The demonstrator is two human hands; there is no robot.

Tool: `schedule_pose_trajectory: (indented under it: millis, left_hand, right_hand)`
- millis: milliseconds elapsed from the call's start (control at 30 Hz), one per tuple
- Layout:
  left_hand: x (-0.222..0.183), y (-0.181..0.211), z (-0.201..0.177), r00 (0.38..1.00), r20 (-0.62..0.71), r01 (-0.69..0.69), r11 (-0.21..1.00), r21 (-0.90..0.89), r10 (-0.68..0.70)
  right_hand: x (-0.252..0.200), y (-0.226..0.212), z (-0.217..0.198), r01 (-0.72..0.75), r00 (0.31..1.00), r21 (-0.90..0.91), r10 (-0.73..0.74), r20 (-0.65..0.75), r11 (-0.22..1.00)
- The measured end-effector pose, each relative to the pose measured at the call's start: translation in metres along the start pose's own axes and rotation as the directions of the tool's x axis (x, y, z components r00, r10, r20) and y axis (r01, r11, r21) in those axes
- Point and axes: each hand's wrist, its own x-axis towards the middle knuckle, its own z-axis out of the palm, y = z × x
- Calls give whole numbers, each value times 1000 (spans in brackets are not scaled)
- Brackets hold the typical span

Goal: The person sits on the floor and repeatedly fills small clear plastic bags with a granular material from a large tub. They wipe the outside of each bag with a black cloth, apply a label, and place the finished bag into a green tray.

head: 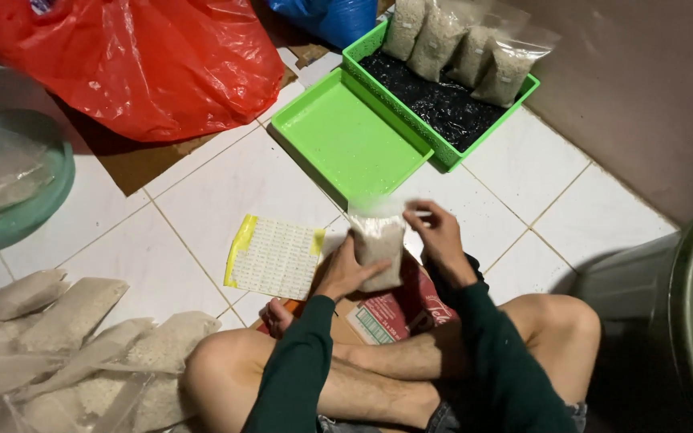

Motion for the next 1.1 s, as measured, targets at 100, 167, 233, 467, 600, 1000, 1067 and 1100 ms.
schedule_pose_trajectory:
  millis: [100,167,233,467,600,1000,1067,1100]
  left_hand:
    - [13,2,-2,982,-38,184,983,18,-183]
    - [20,-5,-6,984,-119,128,991,-33,-131]
    - [25,-18,-7,982,-134,126,991,-51,-132]
    - [29,-16,-2,983,-89,164,985,50,-159]
    - [30,-16,-1,984,-86,163,985,47,-159]
    - [30,-25,-5,973,-107,216,971,103,-205]
    - [28,-20,-6,971,-94,230,965,123,-219]
    - [26,-16,-7,971,-93,232,965,121,-222]
  right_hand:
    - [35,4,0,36,997,-80,-30,73,996]
    - [54,13,-1,82,996,-186,-84,1,979]
    - [57,0,4,163,986,-282,-152,61,945]
    - [54,-51,30,288,917,-634,-15,398,718]
    - [76,-16,24,360,918,-652,-127,377,667]
    - [69,2,10,348,894,-673,-13,449,653]
    - [71,7,6,325,935,-601,-152,321,731]
    - [72,10,6,324,935,-601,-149,322,731]
